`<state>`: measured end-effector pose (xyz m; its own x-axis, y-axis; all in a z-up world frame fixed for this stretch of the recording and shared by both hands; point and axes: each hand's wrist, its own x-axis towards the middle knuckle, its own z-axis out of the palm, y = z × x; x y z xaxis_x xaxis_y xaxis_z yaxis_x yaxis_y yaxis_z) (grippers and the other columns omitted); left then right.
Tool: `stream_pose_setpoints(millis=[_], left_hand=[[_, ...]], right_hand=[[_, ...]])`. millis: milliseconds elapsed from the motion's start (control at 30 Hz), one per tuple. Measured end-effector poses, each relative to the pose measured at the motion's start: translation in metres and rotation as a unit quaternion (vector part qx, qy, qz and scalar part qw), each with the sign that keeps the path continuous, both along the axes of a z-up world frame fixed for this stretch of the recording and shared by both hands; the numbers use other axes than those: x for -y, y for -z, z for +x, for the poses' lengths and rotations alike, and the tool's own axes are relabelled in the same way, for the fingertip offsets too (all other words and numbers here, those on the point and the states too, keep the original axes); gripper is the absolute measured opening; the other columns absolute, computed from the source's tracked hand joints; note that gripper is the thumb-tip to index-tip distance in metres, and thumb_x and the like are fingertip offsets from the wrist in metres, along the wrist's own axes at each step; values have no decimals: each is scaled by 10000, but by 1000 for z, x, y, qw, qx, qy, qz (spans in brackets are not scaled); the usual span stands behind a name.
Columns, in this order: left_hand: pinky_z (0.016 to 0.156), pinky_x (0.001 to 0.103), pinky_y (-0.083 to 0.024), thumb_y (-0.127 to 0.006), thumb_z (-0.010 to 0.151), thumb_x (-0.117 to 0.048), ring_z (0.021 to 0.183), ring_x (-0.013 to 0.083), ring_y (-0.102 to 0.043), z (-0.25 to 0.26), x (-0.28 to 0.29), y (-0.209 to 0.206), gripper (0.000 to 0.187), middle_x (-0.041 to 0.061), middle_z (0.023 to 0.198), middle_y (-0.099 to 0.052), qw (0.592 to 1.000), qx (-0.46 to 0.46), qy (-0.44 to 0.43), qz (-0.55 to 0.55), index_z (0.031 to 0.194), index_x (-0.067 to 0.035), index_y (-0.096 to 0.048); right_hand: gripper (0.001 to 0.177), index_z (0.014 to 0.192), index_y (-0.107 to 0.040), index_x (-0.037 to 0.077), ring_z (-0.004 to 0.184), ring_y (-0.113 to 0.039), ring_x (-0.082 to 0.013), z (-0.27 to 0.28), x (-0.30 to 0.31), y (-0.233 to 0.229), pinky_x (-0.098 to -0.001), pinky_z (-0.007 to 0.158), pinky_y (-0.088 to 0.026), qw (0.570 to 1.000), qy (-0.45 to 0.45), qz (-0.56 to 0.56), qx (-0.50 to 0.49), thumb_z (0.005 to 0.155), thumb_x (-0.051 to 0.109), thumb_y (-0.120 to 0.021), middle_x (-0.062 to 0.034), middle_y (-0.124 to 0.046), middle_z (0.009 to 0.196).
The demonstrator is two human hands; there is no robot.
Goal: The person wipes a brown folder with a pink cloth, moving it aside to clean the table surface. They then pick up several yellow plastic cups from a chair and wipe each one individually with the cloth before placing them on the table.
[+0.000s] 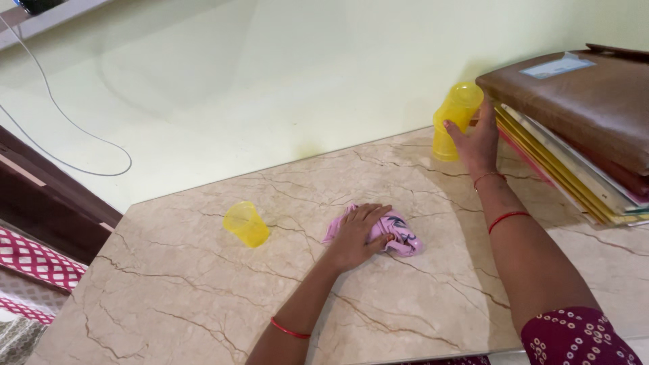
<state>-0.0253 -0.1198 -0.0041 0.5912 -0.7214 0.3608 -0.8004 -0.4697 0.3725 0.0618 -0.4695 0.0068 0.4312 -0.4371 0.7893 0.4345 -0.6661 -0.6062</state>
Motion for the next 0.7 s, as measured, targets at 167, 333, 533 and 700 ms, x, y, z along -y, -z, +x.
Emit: stream_pose_setpoints(millis=[167, 333, 533, 700], left_hand=[[1204, 556, -231, -650, 941, -409, 1478, 352, -361, -1, 4, 0, 659, 145, 1553, -473, 1000, -6, -14, 17, 1523, -164, -460], [1204, 550, -232, -651, 943, -412, 1475, 353, -363, -3, 5, 0, 662, 148, 1551, -463, 999, -9, -26, 20, 1521, -156, -455], [1215, 539, -240, -640, 952, -399, 1487, 376, -349, -1, 2, 5, 678, 161, 1568, -458, 1000, -8, -11, 15, 1545, -145, -432], [1246, 522, -251, -599, 980, -476, 1497, 397, -321, 17, -16, -4, 865, 215, 1624, -334, 994, 53, -22, -97, 1625, -31, -233]], right_hand=[[839, 1545, -388, 10, 1241, -549, -352, 8, 7, 3, -456, 1065, -459, 999, 36, -14, -31, 903, 214, -889, -226, -540, 1376], [804, 1574, -409, 63, 1308, -564, -337, 15, 10, 5, -455, 1121, -454, 995, -29, 13, -93, 924, 271, -834, -183, -590, 1426], [860, 1580, -370, 17, 1348, -460, -451, 8, 5, 3, -533, 1109, -390, 990, 43, -48, -127, 921, 327, -827, -294, -489, 1467], [751, 1570, -438, 24, 1337, -435, -467, -25, -37, -12, -581, 1079, -394, 944, 241, -222, -46, 1006, 379, -785, -296, -487, 1453]])
